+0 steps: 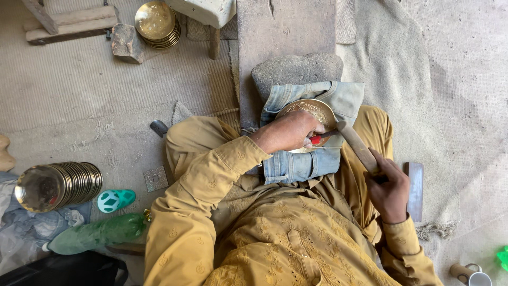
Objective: The person sits on the floor with a brass plate resting on a denim pad on their lap. They hold a chisel against the plate's surface with one hand and strike it with a wooden mallet in the other hand, working a decorative pattern into the brass, repositioning the chisel repeatedly across the design.
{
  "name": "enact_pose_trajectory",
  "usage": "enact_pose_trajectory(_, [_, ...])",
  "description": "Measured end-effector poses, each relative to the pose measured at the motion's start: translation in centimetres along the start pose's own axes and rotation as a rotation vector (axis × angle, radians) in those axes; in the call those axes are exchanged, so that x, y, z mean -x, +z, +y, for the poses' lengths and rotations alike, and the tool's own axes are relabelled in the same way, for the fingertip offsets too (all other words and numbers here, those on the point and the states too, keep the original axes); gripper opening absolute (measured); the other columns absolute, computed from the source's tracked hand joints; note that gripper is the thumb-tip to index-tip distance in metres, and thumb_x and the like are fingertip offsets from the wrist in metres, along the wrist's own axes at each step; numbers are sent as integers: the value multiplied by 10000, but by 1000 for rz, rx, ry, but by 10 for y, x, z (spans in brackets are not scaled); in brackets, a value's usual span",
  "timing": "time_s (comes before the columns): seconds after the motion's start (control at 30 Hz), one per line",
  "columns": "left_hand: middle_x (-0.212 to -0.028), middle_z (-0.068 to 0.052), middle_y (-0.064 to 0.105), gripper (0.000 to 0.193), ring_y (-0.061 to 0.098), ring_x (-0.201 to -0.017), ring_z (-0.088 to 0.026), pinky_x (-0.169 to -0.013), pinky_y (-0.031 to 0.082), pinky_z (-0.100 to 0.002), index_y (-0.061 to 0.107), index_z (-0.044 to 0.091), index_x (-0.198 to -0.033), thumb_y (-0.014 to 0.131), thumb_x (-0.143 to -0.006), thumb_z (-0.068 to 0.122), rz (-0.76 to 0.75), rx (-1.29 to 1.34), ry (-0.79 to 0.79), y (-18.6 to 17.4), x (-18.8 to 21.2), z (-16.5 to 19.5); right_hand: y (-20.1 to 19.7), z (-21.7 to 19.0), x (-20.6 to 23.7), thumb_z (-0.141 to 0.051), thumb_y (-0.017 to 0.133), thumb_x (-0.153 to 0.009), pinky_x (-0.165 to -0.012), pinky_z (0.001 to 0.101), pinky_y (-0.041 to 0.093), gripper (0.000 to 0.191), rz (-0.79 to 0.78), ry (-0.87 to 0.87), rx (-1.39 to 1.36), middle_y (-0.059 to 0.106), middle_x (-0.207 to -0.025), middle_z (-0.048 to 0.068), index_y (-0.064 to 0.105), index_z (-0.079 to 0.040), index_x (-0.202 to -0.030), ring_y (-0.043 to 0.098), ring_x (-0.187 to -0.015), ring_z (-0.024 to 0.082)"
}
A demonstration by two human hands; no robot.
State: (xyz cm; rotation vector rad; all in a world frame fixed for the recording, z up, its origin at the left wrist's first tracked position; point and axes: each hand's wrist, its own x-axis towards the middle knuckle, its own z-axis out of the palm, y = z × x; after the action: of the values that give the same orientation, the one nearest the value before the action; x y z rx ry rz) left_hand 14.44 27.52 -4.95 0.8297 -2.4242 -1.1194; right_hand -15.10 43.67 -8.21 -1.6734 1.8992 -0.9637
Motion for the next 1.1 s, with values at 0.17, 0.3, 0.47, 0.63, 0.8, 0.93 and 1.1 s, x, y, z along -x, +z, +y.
enact_pose_trajectory(0.17, [-898,-135,752,439,731,-859,-304,-755,545,-437,764,81,-1106,898,-688,110,-22,14,-11,6,12,0,3,6,15,1,814,-852,-874,266,567,492,70,-104,-71,709,-1127,61,673,44,-1321,667,-984,124])
enact_pose_trajectory(0.3, [-895,-129,753,456,737,-845,-285,-757,550,-424,763,80,-1110,900,-676,108,-33,26,-31,17,26,10,8,15,41,0,826,-848,-677,242,508,296,39,-46,-82,660,-862,42,718,3,-1124,596,-723,100])
enact_pose_trajectory(0.47, [-916,-120,761,392,748,-842,-240,-763,571,-397,746,59,-1118,867,-748,104,-6,43,27,19,51,32,7,4,66,-18,794,-824,-703,259,551,437,47,-133,-87,690,-977,49,686,11,-1247,635,-814,104])
enact_pose_trajectory(0.63, [-1070,-102,749,260,766,-947,-178,-817,665,-292,677,42,-1155,801,-941,123,430,277,222,-25,100,25,25,-44,26,1,797,-958,-640,297,573,243,169,20,-335,732,-992,68,642,-17,-1146,674,-741,106])
enact_pose_trajectory(0.8, [-1063,-90,720,185,743,-953,-161,-855,675,-300,666,20,-1129,756,-973,63,947,461,75,-43,156,-7,75,-114,0,32,794,-866,-614,322,547,350,-65,127,-389,750,-978,77,678,-9,-1194,667,-709,126])
enact_pose_trajectory(0.93, [-1013,-79,725,180,730,-915,-148,-856,641,-307,667,24,-1129,765,-978,22,1225,595,-52,-46,196,-70,108,-147,-21,32,820,-837,-785,296,594,367,-3,-75,-212,736,-1006,80,694,18,-1181,692,-838,125])
enact_pose_trajectory(1.1, [-998,-76,714,153,710,-903,-144,-817,585,-279,647,4,-1133,723,-1003,32,1391,552,-376,-53,210,-138,141,-170,-51,13,823,-946,-856,291,599,209,101,-187,-296,747,-1029,74,695,-3,-1111,706,-866,124])
